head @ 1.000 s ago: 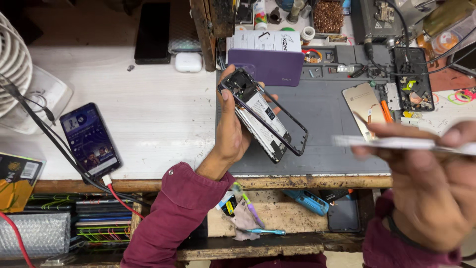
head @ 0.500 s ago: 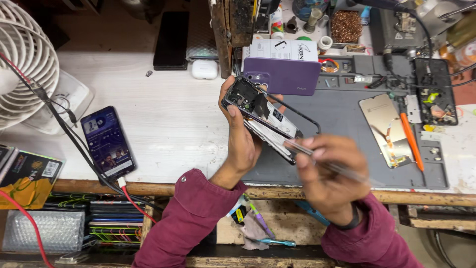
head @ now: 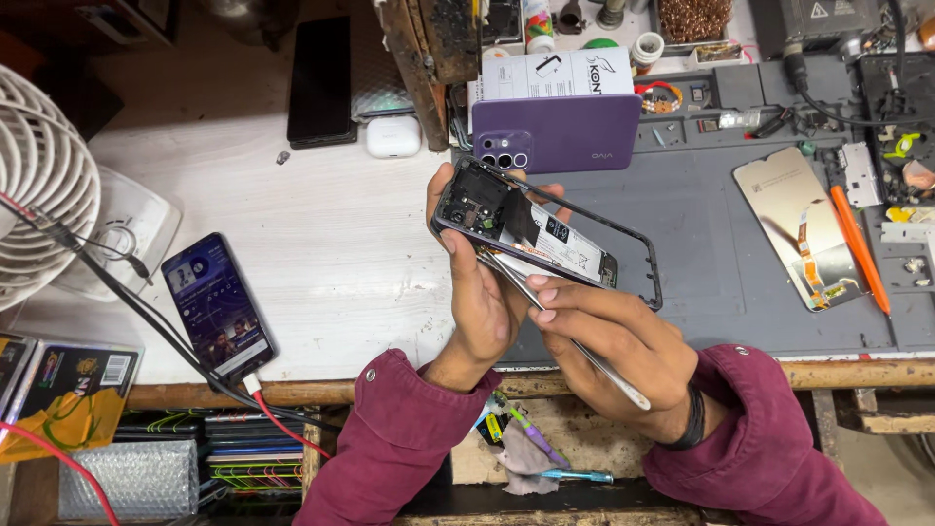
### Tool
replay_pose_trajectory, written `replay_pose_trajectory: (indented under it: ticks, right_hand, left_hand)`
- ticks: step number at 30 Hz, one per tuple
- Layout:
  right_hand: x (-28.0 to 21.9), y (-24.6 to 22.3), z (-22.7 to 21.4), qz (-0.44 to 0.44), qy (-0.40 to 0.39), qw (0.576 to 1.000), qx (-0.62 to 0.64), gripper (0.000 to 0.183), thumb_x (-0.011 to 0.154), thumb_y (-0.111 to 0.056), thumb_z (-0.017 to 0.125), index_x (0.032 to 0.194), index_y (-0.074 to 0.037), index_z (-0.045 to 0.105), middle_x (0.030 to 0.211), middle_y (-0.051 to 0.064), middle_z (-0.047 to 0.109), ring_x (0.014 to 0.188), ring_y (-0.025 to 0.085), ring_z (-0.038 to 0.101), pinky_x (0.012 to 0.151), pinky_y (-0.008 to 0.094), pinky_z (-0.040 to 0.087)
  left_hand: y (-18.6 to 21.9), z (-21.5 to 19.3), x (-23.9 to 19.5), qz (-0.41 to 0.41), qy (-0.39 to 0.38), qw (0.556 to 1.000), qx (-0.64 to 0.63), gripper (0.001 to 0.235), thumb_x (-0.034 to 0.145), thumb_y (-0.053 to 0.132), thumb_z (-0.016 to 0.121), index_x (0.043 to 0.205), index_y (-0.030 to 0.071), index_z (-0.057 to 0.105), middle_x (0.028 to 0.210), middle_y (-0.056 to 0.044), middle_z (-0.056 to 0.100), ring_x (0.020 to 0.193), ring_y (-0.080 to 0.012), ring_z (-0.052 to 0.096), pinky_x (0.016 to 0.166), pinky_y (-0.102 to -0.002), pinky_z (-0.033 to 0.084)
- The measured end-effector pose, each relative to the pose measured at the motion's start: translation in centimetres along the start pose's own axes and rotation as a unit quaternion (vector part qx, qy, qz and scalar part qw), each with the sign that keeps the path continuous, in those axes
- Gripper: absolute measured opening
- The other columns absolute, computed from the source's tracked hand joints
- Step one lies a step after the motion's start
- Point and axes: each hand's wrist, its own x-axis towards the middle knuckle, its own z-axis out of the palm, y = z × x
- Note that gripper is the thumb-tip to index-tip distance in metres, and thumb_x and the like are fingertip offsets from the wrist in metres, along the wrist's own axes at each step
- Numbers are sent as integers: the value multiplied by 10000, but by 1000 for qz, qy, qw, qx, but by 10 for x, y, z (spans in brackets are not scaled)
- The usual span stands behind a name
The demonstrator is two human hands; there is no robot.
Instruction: The person disassembles a smartphone, removes the back cover and internal components, then installs a new display assembly. They connect the display ribbon cable to the motherboard and align the new screen with the phone chassis.
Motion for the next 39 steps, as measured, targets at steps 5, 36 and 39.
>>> replay_pose_trajectory:
  ticks: [5, 36, 39]
  right_hand:
    - [-3, 3, 1, 10, 7, 1000, 8, 277, 854, 55, 826, 1067, -28, 671, 1118, 130, 726, 1038, 235, 767, 887, 310, 640]
    - [-15, 31, 5, -3, -41, 999, 19, 313, 883, 91, 806, 1107, -13, 614, 1153, 128, 665, 1147, 304, 738, 979, 351, 635]
    - [-16, 25, 0, -27, -25, 998, 43, 286, 892, 86, 782, 1103, 22, 600, 1144, 140, 627, 1149, 342, 730, 970, 378, 597]
  left_hand:
    - [-1, 0, -3, -7, 13, 1000, 3, 645, 1113, 570, 359, 1657, 336, 103, 1531, -156, 442, 1373, -385, 532, 1170, -564, 485]
    - [-7, -7, -3, -83, 114, 990, -9, 620, 1110, 510, 368, 1644, 340, 102, 1482, -131, 445, 1371, -337, 521, 1185, -556, 439]
    - [-7, -5, 0, -81, 107, 991, -24, 624, 1110, 519, 348, 1652, 337, 99, 1458, -134, 465, 1357, -340, 525, 1172, -564, 448]
